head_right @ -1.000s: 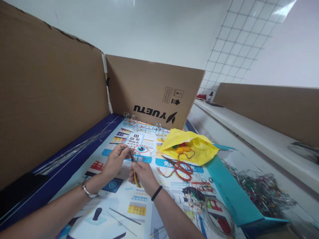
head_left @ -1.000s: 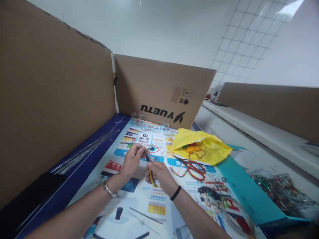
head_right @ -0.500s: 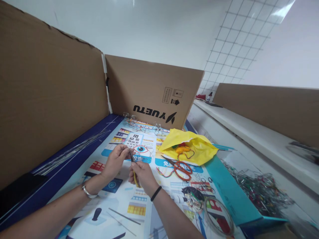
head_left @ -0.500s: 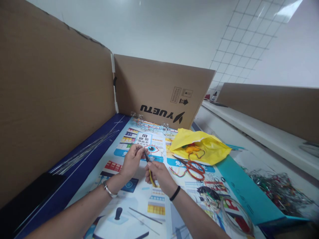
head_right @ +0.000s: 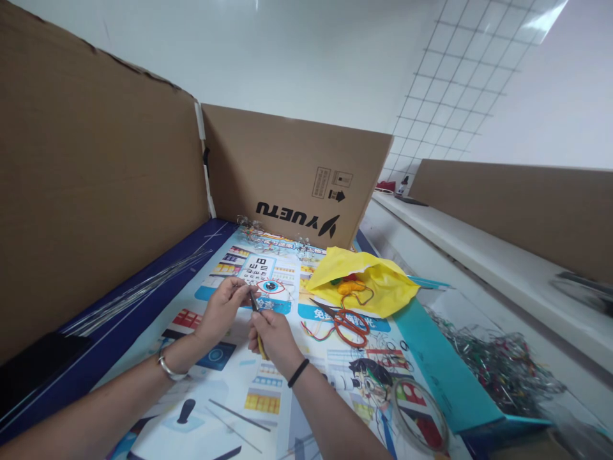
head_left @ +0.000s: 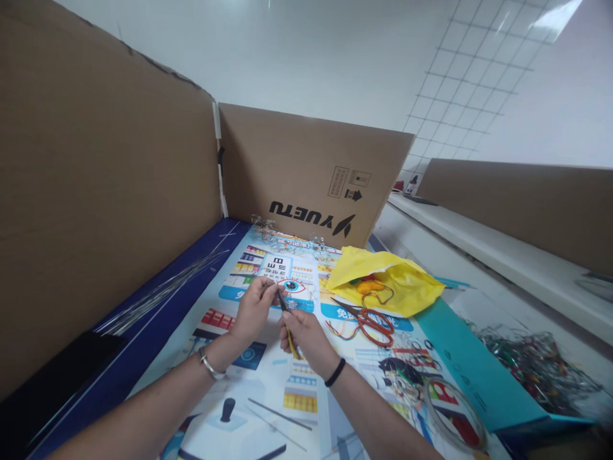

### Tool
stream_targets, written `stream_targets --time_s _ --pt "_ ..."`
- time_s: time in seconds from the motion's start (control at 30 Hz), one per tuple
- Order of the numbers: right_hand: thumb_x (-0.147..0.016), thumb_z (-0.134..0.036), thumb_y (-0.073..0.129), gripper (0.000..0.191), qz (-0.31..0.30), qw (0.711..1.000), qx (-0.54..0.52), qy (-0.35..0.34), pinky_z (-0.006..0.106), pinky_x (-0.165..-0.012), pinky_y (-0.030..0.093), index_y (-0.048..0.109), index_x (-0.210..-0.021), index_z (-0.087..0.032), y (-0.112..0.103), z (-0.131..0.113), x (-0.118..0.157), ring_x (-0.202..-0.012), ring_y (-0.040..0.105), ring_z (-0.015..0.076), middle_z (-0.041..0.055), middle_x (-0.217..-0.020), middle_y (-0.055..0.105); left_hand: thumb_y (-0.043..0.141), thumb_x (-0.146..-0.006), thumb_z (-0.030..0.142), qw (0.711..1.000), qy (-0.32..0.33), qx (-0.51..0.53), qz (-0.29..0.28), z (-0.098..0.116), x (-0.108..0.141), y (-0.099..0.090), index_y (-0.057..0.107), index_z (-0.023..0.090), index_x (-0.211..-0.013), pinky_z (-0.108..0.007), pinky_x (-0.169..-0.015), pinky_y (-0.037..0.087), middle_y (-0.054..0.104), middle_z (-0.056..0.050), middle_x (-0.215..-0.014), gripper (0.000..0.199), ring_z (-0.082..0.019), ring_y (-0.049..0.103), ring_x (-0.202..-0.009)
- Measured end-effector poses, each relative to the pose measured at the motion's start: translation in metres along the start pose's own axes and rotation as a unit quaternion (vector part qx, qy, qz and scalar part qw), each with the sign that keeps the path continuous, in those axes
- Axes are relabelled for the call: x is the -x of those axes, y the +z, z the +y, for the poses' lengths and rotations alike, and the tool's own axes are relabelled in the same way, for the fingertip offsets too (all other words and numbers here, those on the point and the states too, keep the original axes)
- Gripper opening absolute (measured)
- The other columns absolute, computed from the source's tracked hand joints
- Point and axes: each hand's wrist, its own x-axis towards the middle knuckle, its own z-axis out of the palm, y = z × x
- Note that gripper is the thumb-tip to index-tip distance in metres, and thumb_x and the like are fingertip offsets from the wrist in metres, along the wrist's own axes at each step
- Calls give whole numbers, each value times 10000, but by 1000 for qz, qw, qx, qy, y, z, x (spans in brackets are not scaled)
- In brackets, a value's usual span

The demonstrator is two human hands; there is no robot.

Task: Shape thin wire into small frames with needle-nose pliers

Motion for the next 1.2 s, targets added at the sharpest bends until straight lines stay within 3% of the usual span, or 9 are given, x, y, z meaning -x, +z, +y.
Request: stream_targets --time_s 0.23,0.43,0.7,0.9,1.2 --pt "-751 -534 492 373 21 997 61 -41 180 -338 290 497 -672 -169 1 3 0 -331 412 66 -58 -441 469 637 -700 300 999 -2 -30 -9 2 -6 -4 515 184 -714 -235 -584 448 586 31 -623 169 -125 571 -604" --pt "-781 -481 480 326 24 992 111 -63 188 -361 305 506 -668 -175 -5 7 4 -370 425 72 -56 -477 452 637 -665 268 996 -45 -6 -71 14 -14 -10 481 182 -662 -237 -531 454 571 43 -525 178 -117 558 -506" --pt "-851 -401 405 275 66 945 282 -150 237 -486 327 451 -657 -211 -13 11 12 -514 463 123 -14 -560 485 658 -683 336 979 -105 45 -167 23 -13 -17 489 173 -709 -252 -576 481 679 -24 -693 237 -136 628 -593" --pt "-853 -416 415 279 54 956 248 -150 231 -511 322 436 -665 -212 -11 12 17 -544 457 121 -24 -579 463 627 -732 338 985 -84 68 -137 19 -9 -13 464 184 -763 -256 -624 483 698 -33 -781 226 -180 670 -754" --pt "-846 -452 424 302 54 973 181 -130 227 -506 351 427 -670 -206 -11 14 15 -537 490 110 -32 -589 460 602 -746 322 987 -63 62 -137 16 -6 -9 461 192 -771 -245 -612 486 700 -37 -826 194 -181 661 -803"
